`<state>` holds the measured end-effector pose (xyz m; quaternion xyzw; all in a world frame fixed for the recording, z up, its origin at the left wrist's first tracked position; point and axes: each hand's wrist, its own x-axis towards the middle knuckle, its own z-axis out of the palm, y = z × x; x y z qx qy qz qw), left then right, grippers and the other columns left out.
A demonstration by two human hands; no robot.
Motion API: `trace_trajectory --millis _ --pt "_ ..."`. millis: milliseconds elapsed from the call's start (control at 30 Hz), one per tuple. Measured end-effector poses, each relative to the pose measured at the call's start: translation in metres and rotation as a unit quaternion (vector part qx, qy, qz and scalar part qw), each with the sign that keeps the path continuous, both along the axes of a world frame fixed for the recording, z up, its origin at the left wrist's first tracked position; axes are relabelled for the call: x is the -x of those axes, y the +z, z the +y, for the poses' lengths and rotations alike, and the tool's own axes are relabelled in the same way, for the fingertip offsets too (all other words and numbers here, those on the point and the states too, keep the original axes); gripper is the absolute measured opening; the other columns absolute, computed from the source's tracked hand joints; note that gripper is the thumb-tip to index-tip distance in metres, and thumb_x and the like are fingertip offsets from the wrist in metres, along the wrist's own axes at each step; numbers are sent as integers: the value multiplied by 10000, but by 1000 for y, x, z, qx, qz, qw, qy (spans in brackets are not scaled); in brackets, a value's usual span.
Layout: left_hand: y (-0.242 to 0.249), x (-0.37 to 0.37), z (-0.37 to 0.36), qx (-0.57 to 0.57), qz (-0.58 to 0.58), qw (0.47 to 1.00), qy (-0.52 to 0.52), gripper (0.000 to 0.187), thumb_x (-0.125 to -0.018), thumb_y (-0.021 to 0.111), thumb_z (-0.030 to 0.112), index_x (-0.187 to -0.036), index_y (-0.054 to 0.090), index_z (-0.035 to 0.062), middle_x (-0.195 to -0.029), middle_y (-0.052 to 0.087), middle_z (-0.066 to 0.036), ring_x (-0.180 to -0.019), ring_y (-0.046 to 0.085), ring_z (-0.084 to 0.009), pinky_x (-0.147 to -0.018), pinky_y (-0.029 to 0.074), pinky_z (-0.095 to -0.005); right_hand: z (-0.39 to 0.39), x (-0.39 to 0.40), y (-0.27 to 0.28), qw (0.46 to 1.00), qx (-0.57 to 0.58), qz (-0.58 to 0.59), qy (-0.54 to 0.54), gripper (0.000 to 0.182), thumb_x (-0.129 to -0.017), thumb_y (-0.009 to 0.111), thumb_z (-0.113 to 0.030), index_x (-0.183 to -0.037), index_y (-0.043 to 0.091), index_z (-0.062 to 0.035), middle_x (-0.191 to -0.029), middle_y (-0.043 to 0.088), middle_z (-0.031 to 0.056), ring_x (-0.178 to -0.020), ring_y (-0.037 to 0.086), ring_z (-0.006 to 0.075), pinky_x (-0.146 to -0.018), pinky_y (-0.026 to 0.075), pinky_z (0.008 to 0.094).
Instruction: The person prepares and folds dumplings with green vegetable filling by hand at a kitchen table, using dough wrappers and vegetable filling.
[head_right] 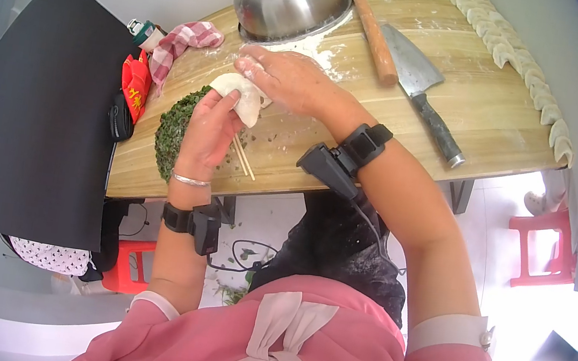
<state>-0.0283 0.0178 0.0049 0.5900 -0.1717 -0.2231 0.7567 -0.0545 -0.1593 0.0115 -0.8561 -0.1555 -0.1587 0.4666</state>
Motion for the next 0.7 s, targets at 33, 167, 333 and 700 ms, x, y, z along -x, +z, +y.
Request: trace_trajectory --millis 33,167,333,700 --pt "0 1 -1 0 -1 1000 1 276 -950 494 117 -1198 488 -4 -1121 589 -100 -988 609 -180 -819 510 -310 1 -2 -3 997 -2 -26 -73 356 -929 461 -330 -923 569 9 -881 619 217 -842 594 362 -757 448 428" --pt "1 4 -5 18 -26 999 27 302 -950 496 131 -1226 467 9 -1137 583 -86 -997 597 -178 -840 495 -339 2 -7 -7 1000 1 11 -5 363 -932 448 -333 -916 569 10 -859 615 214 -829 585 372 -764 443 433" --pt "0 0 -3 13 -33 999 9 282 -945 514 139 -1204 494 29 -1121 587 -66 -975 591 -157 -832 489 -319 0 -10 -6 994 -10 -91 59 374 -955 423 -318 -839 532 21 -743 539 199 -720 532 375 -683 424 434" --pt "-2 3 -5 52 -37 997 53 206 -896 599 98 -1072 566 -4 -899 636 -55 -730 603 -118 -636 478 -235 -4 -10 -5 995 -6 -100 20 309 -932 458 -280 -875 549 10 -759 560 208 -744 546 386 -675 430 432"
